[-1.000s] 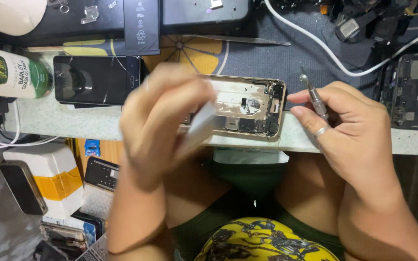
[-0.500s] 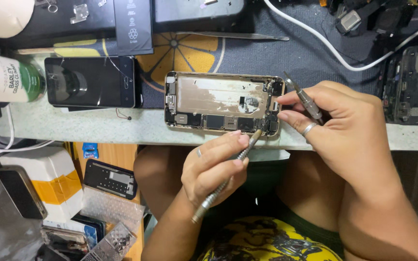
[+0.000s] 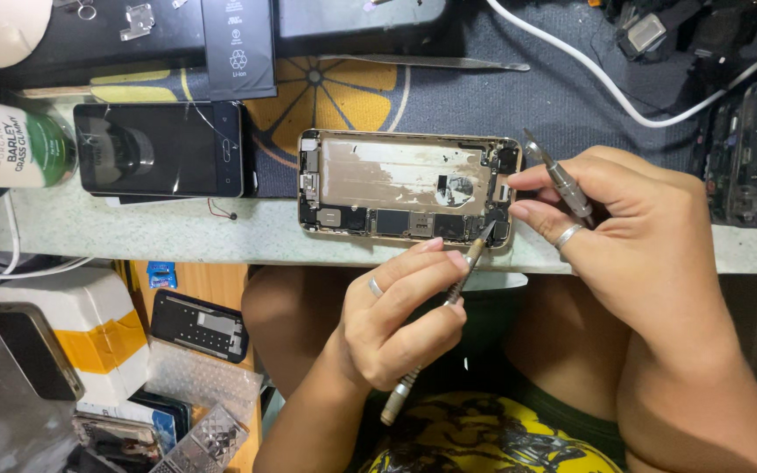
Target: The person uses a screwdriver and tweezers to remove screws and small components from the back of a disassembled smartphone. They carefully lift and reposition internal parts while working on the device's chassis.
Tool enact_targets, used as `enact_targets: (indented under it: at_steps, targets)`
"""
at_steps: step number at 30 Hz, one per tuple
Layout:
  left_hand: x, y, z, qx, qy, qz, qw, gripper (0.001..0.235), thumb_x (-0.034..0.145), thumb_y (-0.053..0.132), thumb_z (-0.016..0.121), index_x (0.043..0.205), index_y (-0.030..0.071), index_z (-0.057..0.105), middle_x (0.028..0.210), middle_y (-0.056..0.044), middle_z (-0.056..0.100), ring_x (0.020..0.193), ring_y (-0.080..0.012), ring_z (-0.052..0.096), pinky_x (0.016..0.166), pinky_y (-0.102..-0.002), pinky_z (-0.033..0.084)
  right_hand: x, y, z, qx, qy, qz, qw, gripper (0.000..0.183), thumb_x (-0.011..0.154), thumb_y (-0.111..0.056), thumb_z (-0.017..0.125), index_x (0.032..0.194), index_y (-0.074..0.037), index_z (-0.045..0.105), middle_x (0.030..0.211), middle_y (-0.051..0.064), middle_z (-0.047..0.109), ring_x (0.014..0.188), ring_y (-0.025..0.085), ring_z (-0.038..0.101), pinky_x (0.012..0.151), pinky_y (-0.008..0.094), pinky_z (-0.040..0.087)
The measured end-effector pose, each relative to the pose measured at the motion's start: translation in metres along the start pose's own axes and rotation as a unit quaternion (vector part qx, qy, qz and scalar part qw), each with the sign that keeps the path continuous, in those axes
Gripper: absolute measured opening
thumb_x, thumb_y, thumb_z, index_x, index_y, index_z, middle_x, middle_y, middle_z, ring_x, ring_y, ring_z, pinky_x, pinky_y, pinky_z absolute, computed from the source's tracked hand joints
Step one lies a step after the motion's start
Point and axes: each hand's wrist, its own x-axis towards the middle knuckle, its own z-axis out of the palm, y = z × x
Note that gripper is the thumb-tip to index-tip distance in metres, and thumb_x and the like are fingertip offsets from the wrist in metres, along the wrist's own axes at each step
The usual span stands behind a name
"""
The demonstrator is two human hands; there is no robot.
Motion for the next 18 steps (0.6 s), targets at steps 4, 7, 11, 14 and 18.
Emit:
enact_targets:
  at_steps: [4,7,11,14,18]
  targets:
    - [0.008,0.005,-0.011,-0.002,-0.045,-0.010,0.999,0.028,0.086,0.000,0.079,0.108,-0.003,0.060,0.119,-0.028,0.064,0.110,-0.0438,0.070,0.101,-0.052,0.062,0.001,0.000,-0.002,-0.001,-0.003,-0.008,1.000,0.020,0.088,-0.001,0.079,0.107,-0.002,0.076,0.087,0.007,0.071,0.075,0.012,0.066,0.068,0.025,0.048]
    - [0.013,0.007,-0.014,0.009,-0.065,-0.015,0.998,0.027,0.086,0.001,0.079,0.106,-0.003,0.061,0.120,-0.028,0.064,0.112,-0.0438,0.071,0.102,-0.051,0.063,0.000,0.001,-0.003,0.001,-0.006,-0.003,1.000,0.019,0.089,0.000,0.077,0.107,-0.001,0.076,0.087,0.008,0.071,0.075,0.013,0.066,0.068,0.026,0.048]
    - [0.017,0.007,-0.013,0.004,-0.061,-0.015,0.998,0.025,0.087,-0.002,0.078,0.106,-0.004,0.061,0.120,-0.028,0.064,0.112,-0.0437,0.071,0.103,-0.052,0.063,0.001,0.001,-0.004,0.013,-0.009,-0.014,1.000,0.019,0.088,0.001,0.077,0.107,-0.001,0.076,0.087,0.008,0.071,0.076,0.013,0.066,0.069,0.026,0.049]
    - [0.017,0.009,-0.011,-0.017,-0.037,-0.060,0.997,0.025,0.087,-0.007,0.076,0.104,-0.002,0.059,0.120,-0.025,0.065,0.111,-0.0419,0.072,0.101,-0.048,0.064,0.001,0.003,-0.003,0.018,-0.009,-0.017,1.000,0.019,0.088,0.001,0.077,0.107,-0.001,0.076,0.088,0.009,0.071,0.077,0.013,0.067,0.070,0.026,0.050]
    - [0.019,0.009,-0.014,-0.069,-0.027,-0.133,0.988,0.029,0.088,-0.012,0.073,0.109,0.002,0.058,0.124,-0.021,0.066,0.109,-0.0356,0.075,0.089,-0.037,0.065,0.000,0.003,-0.003,0.019,-0.011,-0.013,1.000,0.019,0.089,0.002,0.076,0.108,-0.001,0.076,0.089,0.009,0.072,0.078,0.013,0.068,0.070,0.026,0.050]
